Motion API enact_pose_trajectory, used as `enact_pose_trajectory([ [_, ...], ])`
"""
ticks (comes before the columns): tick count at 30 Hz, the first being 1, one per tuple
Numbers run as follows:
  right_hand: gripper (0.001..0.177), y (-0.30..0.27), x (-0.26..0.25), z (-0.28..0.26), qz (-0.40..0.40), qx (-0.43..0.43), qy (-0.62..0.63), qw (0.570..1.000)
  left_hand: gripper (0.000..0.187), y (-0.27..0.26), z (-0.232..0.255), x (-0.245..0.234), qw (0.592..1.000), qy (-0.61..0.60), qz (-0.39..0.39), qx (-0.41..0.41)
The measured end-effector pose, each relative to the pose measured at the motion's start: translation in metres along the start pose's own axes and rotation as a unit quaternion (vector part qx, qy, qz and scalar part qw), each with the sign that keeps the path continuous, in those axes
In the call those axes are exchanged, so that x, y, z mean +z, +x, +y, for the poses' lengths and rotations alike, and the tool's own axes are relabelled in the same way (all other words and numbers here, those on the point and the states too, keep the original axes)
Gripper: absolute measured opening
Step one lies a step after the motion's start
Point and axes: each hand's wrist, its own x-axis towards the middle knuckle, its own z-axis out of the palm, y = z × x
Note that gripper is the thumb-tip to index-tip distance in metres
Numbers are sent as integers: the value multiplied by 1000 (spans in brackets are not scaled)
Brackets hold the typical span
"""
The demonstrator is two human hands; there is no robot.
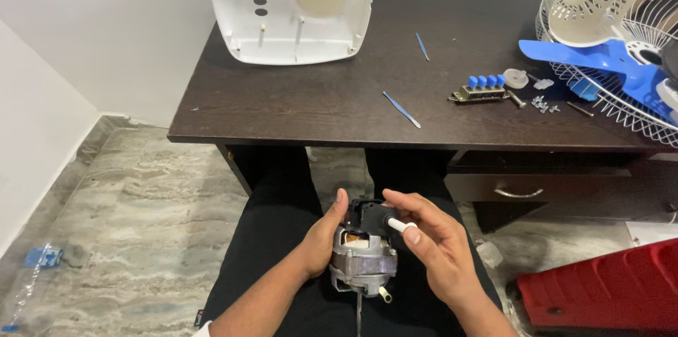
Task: The person works on a disassembled electric fan motor while seated, using a small blue tool to adjust internal components and wires. They then attach a white plastic part to the motor shaft.
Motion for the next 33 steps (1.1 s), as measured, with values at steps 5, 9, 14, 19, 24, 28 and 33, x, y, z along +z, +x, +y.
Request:
enact_pose_trajectory([
  [5, 61, -1, -5, 10, 34, 23, 27, 999, 81, 3, -1, 0, 1000, -10, 12, -18],
  [9, 65, 1, -12, 25, 66, 23, 103, 992, 83, 2, -1, 0, 1000, -4, 8, -24],
  [14, 67, -2, -10, 33, 60, 19, 90, 994, 85, 4, -2, -2, 1000, 1, 6, -24],
  [19, 67, -2, -9, 35, 35, 14, 94, 995, 82, 3, -1, 0, 999, -36, 5, -34],
  [24, 56, -6, -7, 37, 42, -8, 81, 996, 87, 4, 2, 0, 996, 34, 47, -70],
  [28, 47, -4, -2, 35, 46, -23, 38, 998, 87, 6, 2, -2, 999, 20, 23, -40],
  [33, 35, -1, 3, 26, 61, -11, -75, 995, 88, 9, -1, -4, 997, 29, 39, -51],
])
